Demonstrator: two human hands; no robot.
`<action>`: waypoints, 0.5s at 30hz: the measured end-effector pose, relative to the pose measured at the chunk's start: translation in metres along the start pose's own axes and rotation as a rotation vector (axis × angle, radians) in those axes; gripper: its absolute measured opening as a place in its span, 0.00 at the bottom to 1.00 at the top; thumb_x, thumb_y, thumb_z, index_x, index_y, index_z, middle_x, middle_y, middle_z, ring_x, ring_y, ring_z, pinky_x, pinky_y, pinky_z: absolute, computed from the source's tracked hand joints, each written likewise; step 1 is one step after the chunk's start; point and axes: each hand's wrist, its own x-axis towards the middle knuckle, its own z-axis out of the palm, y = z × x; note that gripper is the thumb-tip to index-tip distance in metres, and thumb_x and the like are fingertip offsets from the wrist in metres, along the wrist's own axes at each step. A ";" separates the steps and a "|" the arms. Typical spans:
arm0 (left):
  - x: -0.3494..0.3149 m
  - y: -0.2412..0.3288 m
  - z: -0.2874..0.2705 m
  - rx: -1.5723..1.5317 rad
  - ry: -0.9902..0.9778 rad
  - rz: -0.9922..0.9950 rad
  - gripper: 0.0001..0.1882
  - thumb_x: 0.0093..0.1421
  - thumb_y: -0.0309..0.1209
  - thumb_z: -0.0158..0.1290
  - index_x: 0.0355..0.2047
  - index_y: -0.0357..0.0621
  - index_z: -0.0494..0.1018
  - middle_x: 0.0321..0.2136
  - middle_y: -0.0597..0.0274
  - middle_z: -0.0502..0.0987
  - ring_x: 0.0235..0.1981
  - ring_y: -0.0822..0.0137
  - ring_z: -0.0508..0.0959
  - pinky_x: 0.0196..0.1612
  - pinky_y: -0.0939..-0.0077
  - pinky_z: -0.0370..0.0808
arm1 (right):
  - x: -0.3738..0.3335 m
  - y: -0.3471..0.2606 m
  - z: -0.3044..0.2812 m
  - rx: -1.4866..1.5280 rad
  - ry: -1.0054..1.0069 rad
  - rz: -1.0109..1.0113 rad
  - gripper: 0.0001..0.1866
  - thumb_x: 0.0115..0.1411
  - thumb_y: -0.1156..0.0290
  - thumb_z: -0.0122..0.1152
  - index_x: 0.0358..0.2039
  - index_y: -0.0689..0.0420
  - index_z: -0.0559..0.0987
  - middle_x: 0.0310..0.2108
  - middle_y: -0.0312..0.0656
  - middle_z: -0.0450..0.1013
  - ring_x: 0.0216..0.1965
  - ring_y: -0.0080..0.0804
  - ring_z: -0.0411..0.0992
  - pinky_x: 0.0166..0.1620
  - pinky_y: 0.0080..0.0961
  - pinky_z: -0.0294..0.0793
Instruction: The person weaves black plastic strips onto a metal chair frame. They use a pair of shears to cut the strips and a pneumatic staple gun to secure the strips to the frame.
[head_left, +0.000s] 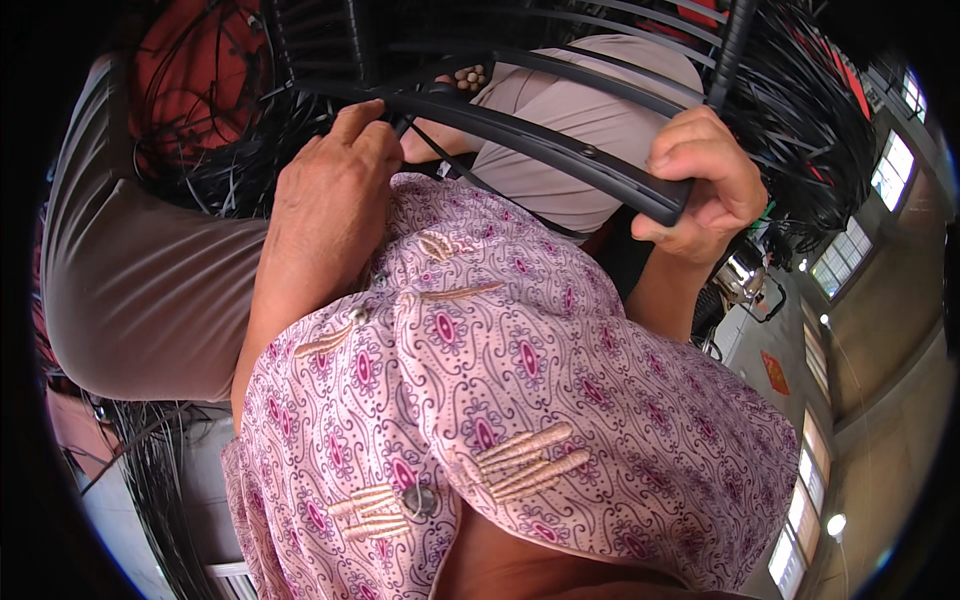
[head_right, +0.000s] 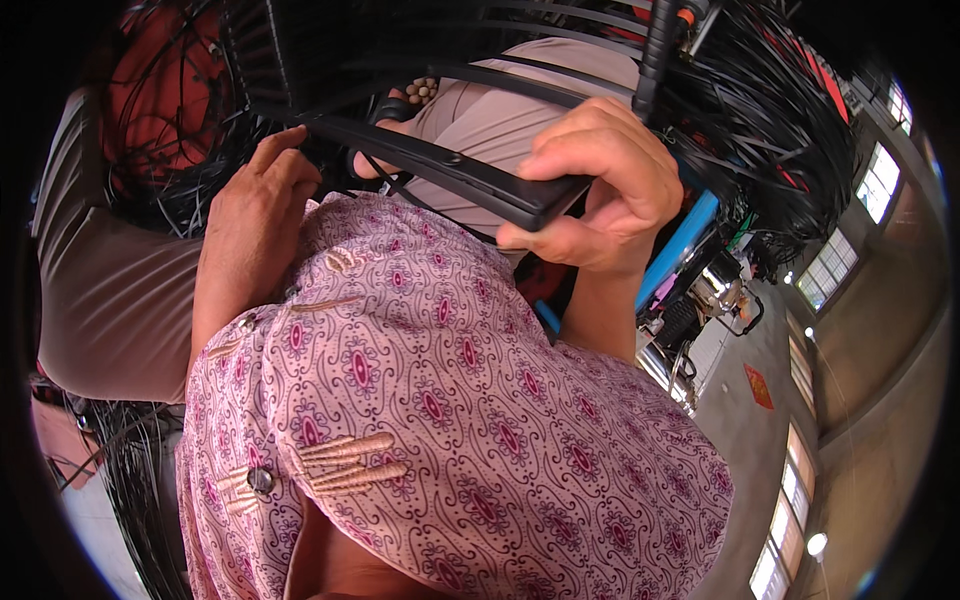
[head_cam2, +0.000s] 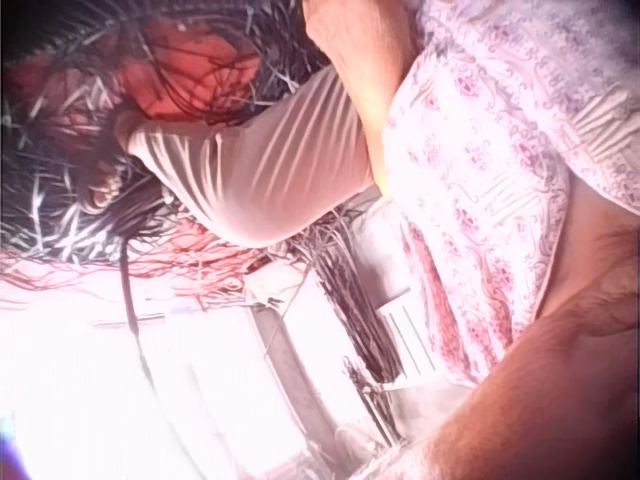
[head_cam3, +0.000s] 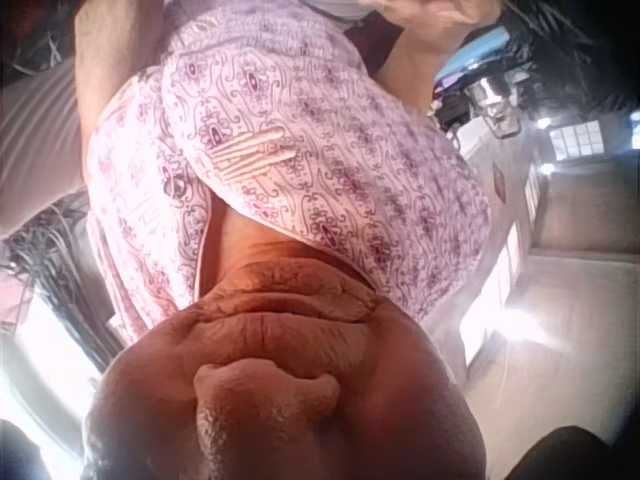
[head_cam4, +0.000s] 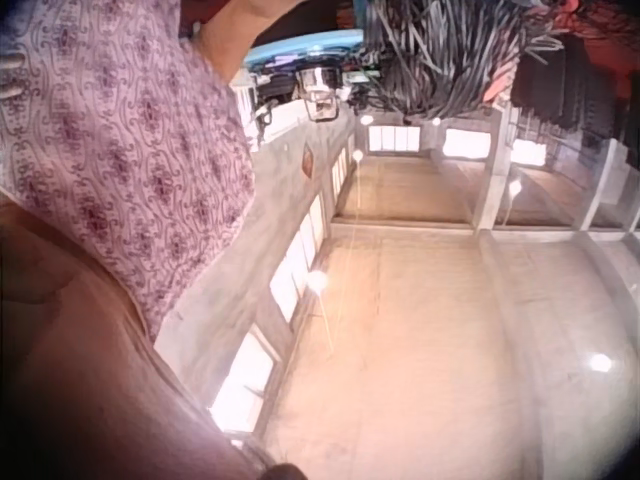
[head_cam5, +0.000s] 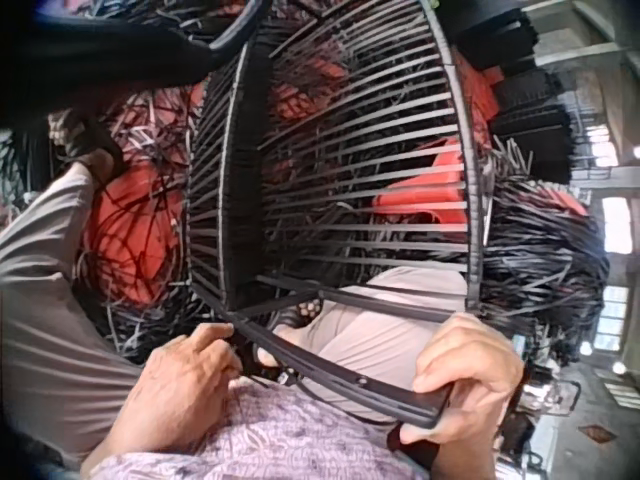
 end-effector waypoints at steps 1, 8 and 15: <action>0.001 0.001 -0.003 -0.026 -0.010 -0.018 0.04 0.57 0.21 0.52 0.34 0.39 0.74 0.49 0.48 0.75 0.42 0.49 0.79 0.42 0.60 0.75 | -0.001 0.000 0.001 -0.008 0.004 -0.001 0.24 0.32 0.57 0.82 0.25 0.58 0.80 0.19 0.36 0.75 0.22 0.30 0.74 0.29 0.24 0.66; 0.012 0.013 -0.016 -0.486 0.016 -0.013 0.04 0.58 0.20 0.52 0.35 0.34 0.74 0.30 0.57 0.75 0.27 0.61 0.75 0.32 0.73 0.71 | 0.000 0.003 -0.013 -0.039 0.004 -0.036 0.23 0.32 0.57 0.82 0.25 0.57 0.81 0.19 0.36 0.76 0.22 0.29 0.74 0.29 0.21 0.67; 0.009 0.014 -0.024 -0.871 0.119 -0.118 0.03 0.61 0.21 0.56 0.35 0.34 0.75 0.27 0.69 0.74 0.26 0.80 0.71 0.29 0.86 0.68 | 0.004 0.017 0.013 -0.088 0.005 -0.117 0.21 0.37 0.54 0.79 0.25 0.55 0.82 0.21 0.34 0.77 0.23 0.26 0.75 0.29 0.21 0.68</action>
